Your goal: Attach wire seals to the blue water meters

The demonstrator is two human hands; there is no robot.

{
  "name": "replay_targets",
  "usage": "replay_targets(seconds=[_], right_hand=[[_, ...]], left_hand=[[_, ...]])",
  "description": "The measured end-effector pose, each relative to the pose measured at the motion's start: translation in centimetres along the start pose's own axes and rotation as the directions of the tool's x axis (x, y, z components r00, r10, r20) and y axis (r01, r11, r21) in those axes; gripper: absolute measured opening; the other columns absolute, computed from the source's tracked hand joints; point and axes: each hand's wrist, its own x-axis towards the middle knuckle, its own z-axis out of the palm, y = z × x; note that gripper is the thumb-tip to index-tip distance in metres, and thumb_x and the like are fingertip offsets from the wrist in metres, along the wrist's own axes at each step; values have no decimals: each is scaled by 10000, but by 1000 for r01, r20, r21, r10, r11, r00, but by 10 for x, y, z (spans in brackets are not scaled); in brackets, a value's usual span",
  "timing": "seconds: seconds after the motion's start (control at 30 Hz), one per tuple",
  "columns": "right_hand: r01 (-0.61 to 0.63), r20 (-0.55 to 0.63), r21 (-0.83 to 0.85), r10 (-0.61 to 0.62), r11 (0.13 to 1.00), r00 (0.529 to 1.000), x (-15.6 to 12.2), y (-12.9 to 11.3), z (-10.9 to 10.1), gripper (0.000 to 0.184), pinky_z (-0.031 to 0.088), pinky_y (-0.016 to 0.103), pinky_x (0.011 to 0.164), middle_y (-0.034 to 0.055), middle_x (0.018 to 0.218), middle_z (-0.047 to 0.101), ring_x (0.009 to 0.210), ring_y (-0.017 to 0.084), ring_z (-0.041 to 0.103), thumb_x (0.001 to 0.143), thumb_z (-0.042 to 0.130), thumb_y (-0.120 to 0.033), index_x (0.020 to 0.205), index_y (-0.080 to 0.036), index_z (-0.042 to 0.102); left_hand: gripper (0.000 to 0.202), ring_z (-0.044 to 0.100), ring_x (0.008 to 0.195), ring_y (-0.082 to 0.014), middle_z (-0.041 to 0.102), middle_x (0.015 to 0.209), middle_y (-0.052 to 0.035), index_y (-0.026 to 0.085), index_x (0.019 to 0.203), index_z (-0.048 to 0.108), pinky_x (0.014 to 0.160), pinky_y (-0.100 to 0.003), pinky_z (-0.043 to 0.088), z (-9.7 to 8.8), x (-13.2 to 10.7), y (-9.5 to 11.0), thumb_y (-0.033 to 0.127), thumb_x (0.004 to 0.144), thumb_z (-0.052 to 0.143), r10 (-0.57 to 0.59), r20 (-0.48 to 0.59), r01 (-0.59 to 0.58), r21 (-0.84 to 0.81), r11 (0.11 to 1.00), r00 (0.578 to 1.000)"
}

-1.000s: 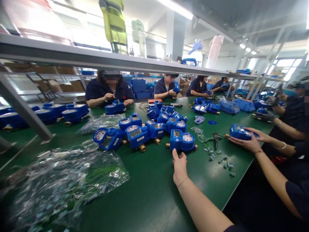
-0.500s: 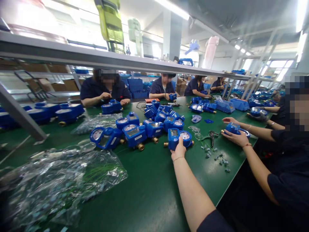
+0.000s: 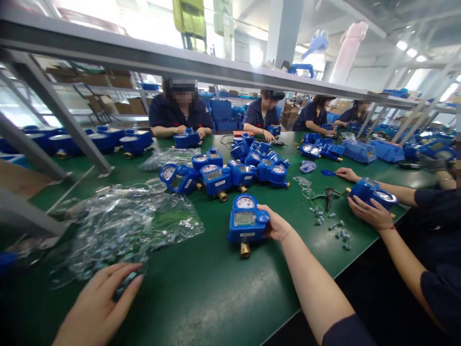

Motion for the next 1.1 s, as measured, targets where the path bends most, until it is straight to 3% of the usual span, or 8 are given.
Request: replay_targets(seconds=[0.17,0.3,0.43,0.53,0.63,0.77,0.97,1.1], right_hand=[[-19,59,-84,24,996,998,0,9,20,479,510,330,630,53,820,693,706,195,642,703,591,-556,994,-176,608],[-28,54,-136,35,990,998,-9,15,12,562,507,354,623,71,818,691,695,206,638,721,498,-664,991,-183,604],[93,-68,-125,-102,988,992,-13,27,-9,526,502,323,621,47,742,673,652,174,615,733,467,-679,868,-189,604],[177,-122,-76,-185,981,975,-15,39,-22,471,505,302,619,42,805,673,699,171,614,746,488,-644,863,-201,599],[227,-210,-36,-230,973,950,-16,49,-29,474,516,321,632,53,874,665,745,186,614,745,511,-622,933,-196,599],[274,-312,-98,-291,957,905,-16,58,-39,481,520,314,650,45,885,654,777,186,604,718,551,-604,938,-180,600],[386,-337,-228,-444,894,830,-25,68,-41,600,511,300,681,51,1069,606,899,199,578,726,482,-659,1130,-218,541],[486,-190,-271,-541,831,819,-39,62,-19,732,490,390,784,85,1134,579,959,246,575,744,274,-746,1235,-239,468]], left_hand=[[300,509,1017,-265,532,1094,-105,196,1060,564,908,-421,414,10,-8,-1,363,824,483,58,90,-76,212,974,994],[339,500,1011,-274,503,1110,-119,180,1122,531,882,-413,415,9,-1,6,336,822,501,-31,1,28,339,940,1000],[387,476,1074,-265,496,1142,-131,148,1165,489,938,-387,381,-1,13,0,380,866,407,-151,-64,164,323,932,986],[337,530,1023,-233,558,1104,-105,170,1102,548,894,-348,419,-4,24,-18,318,890,332,-200,49,174,317,932,979],[342,482,1120,-279,506,1245,-117,203,1125,577,945,-412,373,3,29,-36,302,813,479,-217,171,148,345,927,961],[720,267,1280,-382,270,1442,-127,274,1321,394,970,-567,266,16,35,-46,412,664,655,-244,261,147,341,929,934],[385,521,1039,-281,562,1137,-104,223,1091,606,916,-408,376,8,56,-48,220,709,559,-270,266,216,216,952,925],[306,584,827,-213,627,923,-48,225,1004,632,806,-342,444,-18,63,-41,217,713,537,-288,234,292,17,956,929]])
